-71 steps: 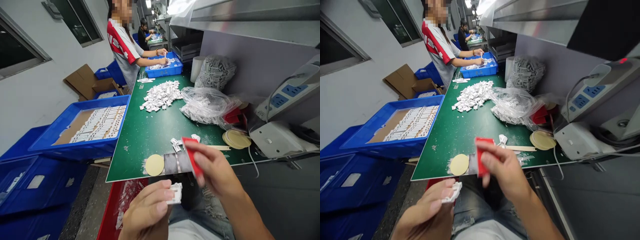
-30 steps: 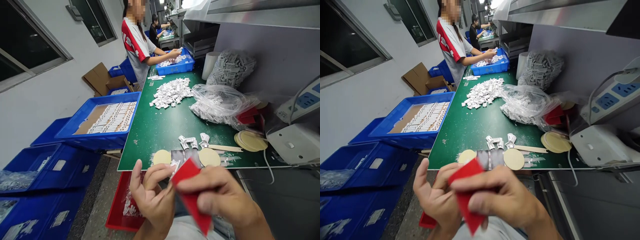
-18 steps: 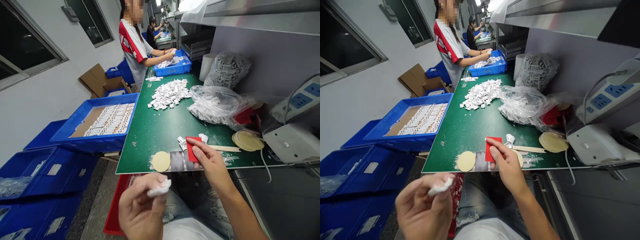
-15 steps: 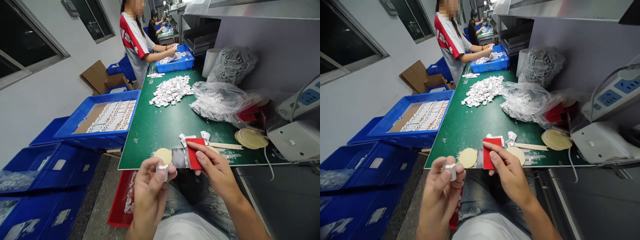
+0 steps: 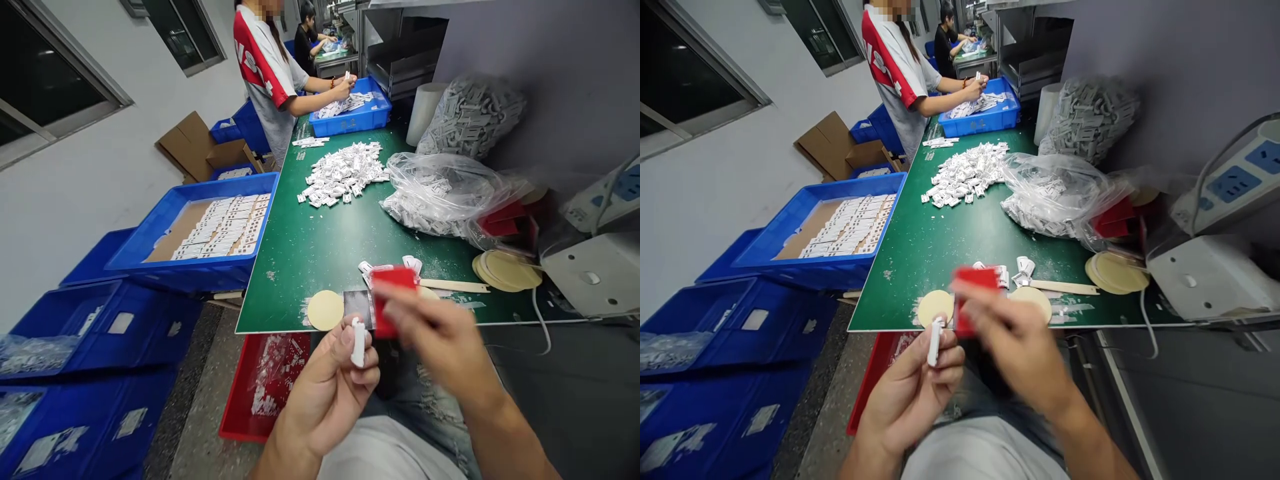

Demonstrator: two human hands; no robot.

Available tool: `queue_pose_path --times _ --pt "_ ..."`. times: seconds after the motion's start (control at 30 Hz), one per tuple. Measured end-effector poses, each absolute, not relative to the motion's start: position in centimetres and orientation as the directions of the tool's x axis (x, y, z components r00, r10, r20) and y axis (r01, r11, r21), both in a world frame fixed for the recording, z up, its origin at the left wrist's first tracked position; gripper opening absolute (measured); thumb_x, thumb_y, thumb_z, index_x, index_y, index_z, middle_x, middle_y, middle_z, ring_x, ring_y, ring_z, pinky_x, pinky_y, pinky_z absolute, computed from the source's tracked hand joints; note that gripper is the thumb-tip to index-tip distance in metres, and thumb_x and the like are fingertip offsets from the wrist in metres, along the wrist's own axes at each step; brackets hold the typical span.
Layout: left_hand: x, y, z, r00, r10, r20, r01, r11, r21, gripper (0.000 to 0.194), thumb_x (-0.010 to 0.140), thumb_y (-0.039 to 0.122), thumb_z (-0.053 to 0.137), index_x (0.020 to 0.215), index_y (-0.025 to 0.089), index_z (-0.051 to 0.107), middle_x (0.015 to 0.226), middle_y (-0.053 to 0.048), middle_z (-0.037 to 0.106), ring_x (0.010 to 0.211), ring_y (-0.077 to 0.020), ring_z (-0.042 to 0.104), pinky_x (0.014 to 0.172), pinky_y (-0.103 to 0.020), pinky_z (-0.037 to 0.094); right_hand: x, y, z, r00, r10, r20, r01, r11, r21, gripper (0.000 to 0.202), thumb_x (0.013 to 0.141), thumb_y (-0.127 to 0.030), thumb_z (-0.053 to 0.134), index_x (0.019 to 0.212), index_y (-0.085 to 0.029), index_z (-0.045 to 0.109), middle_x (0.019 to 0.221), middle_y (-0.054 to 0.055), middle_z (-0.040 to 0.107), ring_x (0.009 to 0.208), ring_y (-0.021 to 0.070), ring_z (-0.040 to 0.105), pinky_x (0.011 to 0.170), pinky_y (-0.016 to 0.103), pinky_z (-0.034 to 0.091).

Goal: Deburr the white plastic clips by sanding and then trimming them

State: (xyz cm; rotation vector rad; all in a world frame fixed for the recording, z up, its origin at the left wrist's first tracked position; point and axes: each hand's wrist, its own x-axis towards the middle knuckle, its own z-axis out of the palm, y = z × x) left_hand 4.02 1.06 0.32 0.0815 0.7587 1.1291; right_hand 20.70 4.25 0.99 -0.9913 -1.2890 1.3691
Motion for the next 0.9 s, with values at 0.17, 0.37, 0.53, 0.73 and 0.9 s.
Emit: queue_pose_path --times 0.17,0.37,0.53,0.73,0.9 --pt "3.8 0.7 -0.2 0.308 0.830 -0.465 -0.797 0.492 0.351 0.031 0.066 0.024 0.094 0.090 0.017 0.076 0.073 -0.001 0.069 0.060 -0.0070 0.061 0.058 -0.016 0.051 21.3 4.4 1.1 -0.304 0.939 0.164 -0.052 0.155 -0.986 0.022 0.084 -0.041 0.078 0.104 -0.034 0.082 0.075 0.000 0.077 0.057 0.0142 0.064 0.054 0.025 0.052" --pt "3.4 0.7 -0.2 0.254 0.908 -0.332 -0.758 0.400 0.515 0.019 0.071 0.024 0.090 0.084 0.017 0.078 0.071 0.000 0.068 0.063 -0.0068 0.060 0.061 -0.017 0.051 20.9 3.3 0.5 0.143 0.985 0.098 0.104 0.084 -0.991 0.024 0.089 -0.039 0.073 0.112 -0.036 0.079 0.068 -0.003 0.071 0.048 0.0096 0.054 0.048 0.023 0.045" --pt "3.7 0.9 -0.2 0.238 0.912 -0.334 -0.717 0.397 0.572 0.021 0.070 0.026 0.091 0.082 0.015 0.077 0.071 0.000 0.066 0.064 -0.0064 0.059 0.064 -0.017 0.049 21.8 2.2 0.1 -0.053 0.985 0.167 0.128 0.172 -0.977 0.023 0.094 -0.033 0.068 0.114 -0.038 0.077 0.070 -0.003 0.076 0.049 0.0104 0.061 0.050 0.021 0.050" --pt "4.1 1.2 -0.9 0.142 0.963 -0.229 -0.526 0.270 0.807 0.029 0.069 0.023 0.092 0.089 0.019 0.071 0.077 0.001 0.068 0.069 -0.0073 0.061 0.067 -0.015 0.047 22.6 1.5 0.6 -0.255 0.893 0.372 0.219 0.428 -0.877 0.021 0.085 -0.026 0.079 0.105 -0.028 0.075 0.086 -0.002 0.079 0.071 0.0120 0.071 0.069 0.019 0.051" --pt "3.8 2.0 -1.8 0.137 0.988 -0.066 -0.284 0.103 0.953 0.022 0.085 0.038 0.078 0.095 0.020 0.072 0.105 -0.006 0.072 0.071 -0.0095 0.064 0.065 -0.019 0.047 24.4 1.4 0.9 -0.400 0.863 0.309 -0.017 0.330 -0.944 0.016 0.086 -0.037 0.076 0.078 -0.023 0.074 0.064 -0.003 0.069 0.057 0.0108 0.060 0.059 0.022 0.045"
